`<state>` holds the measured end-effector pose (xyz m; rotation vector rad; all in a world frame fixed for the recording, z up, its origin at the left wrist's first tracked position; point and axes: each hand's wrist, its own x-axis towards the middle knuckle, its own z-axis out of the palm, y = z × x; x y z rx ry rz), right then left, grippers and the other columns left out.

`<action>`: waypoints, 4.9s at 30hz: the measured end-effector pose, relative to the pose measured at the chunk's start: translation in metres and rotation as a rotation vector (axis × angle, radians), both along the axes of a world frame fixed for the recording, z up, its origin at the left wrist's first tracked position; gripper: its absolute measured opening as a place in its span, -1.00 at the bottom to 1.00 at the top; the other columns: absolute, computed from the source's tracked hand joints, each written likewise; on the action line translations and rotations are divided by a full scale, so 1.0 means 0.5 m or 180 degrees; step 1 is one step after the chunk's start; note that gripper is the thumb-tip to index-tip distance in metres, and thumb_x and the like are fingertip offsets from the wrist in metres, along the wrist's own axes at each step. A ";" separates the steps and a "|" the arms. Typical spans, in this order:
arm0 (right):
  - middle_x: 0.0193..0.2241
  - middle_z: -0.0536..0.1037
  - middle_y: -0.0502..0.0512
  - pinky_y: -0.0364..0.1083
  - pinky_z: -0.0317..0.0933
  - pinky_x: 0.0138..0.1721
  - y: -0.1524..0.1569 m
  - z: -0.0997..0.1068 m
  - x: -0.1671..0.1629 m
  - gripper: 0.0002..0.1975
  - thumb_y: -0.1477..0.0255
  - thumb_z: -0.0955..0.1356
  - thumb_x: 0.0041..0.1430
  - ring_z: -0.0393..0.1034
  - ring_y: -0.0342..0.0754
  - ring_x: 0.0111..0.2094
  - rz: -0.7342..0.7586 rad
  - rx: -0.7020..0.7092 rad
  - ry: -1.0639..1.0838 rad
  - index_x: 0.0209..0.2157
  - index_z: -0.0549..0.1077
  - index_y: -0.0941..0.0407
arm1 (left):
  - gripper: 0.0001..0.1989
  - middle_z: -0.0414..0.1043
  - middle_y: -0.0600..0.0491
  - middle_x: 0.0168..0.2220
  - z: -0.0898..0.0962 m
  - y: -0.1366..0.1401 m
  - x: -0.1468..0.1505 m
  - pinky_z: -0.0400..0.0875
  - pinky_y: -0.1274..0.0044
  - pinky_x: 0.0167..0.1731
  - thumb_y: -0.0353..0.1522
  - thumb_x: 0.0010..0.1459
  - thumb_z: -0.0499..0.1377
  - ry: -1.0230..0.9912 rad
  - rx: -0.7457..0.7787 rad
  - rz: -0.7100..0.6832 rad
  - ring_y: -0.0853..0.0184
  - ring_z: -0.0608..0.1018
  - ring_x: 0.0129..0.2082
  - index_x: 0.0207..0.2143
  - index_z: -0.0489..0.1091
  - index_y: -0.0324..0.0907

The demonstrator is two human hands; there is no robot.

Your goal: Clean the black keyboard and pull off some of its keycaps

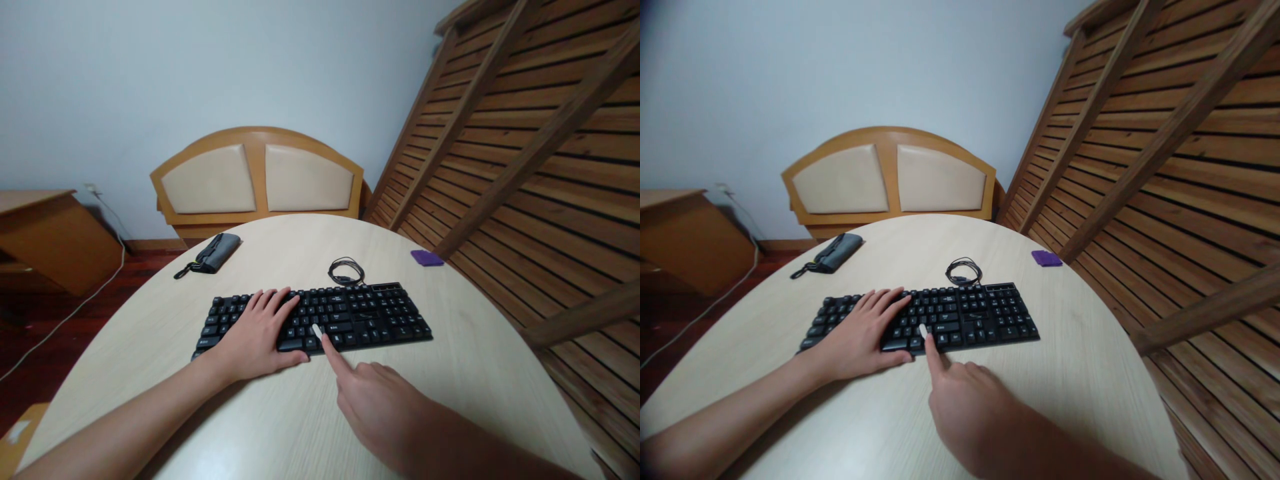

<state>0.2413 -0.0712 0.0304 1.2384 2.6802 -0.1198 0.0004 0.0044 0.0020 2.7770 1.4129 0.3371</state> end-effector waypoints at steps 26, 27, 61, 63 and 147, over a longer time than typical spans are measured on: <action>-0.27 0.66 0.31 -0.05 0.22 -0.46 -0.015 0.013 -0.019 -0.23 0.56 0.25 0.06 0.49 0.03 -0.50 -0.0279 -0.0128 0.0347 0.35 0.12 0.34 | 0.03 0.11 -0.29 0.35 0.000 0.000 -0.001 0.05 -0.04 0.28 0.29 0.07 0.10 -0.0009 0.0010 -0.0015 -0.18 0.23 0.30 0.35 0.13 -0.24; -0.20 0.65 0.33 -0.05 0.22 -0.46 -0.012 0.019 -0.022 -0.25 0.58 0.24 0.08 0.49 0.01 -0.49 -0.0204 -0.0130 0.0295 0.35 0.13 0.33 | 0.03 0.11 -0.29 0.35 0.000 0.000 0.000 0.05 -0.03 0.28 0.29 0.07 0.11 0.0001 0.0002 -0.0004 -0.18 0.23 0.31 0.35 0.14 -0.24; -0.33 0.64 0.29 -0.03 0.22 -0.37 0.004 -0.012 -0.037 -0.35 0.50 0.11 0.36 0.53 0.08 -0.37 -0.0509 -0.0399 0.0375 0.43 -0.11 0.34 | 0.06 -0.08 -0.26 0.43 0.015 0.001 -0.006 -0.02 -0.01 0.31 0.29 0.12 0.04 0.0348 -0.0322 0.0007 -0.21 0.10 0.37 0.42 0.00 -0.24; -0.35 0.64 0.28 -0.04 0.21 -0.39 0.002 -0.015 -0.036 -0.32 0.52 0.14 0.33 0.53 0.08 -0.40 -0.0478 -0.0339 0.0226 0.43 -0.11 0.33 | 0.06 -0.09 -0.27 0.43 0.017 0.000 -0.005 -0.02 0.00 0.32 0.28 0.11 0.05 0.0358 -0.0336 0.0014 -0.21 0.10 0.37 0.42 -0.01 -0.24; -0.19 0.63 0.15 -0.06 0.31 -0.42 0.065 0.006 0.010 -0.46 0.65 0.17 0.29 0.57 0.03 -0.35 -0.0856 0.0408 0.0321 0.25 0.33 0.09 | 0.09 0.03 -0.29 0.39 0.011 0.002 -0.003 -0.02 -0.03 0.31 0.27 0.05 0.14 -0.0035 -0.0313 -0.0028 -0.18 0.15 0.35 0.39 -0.01 -0.24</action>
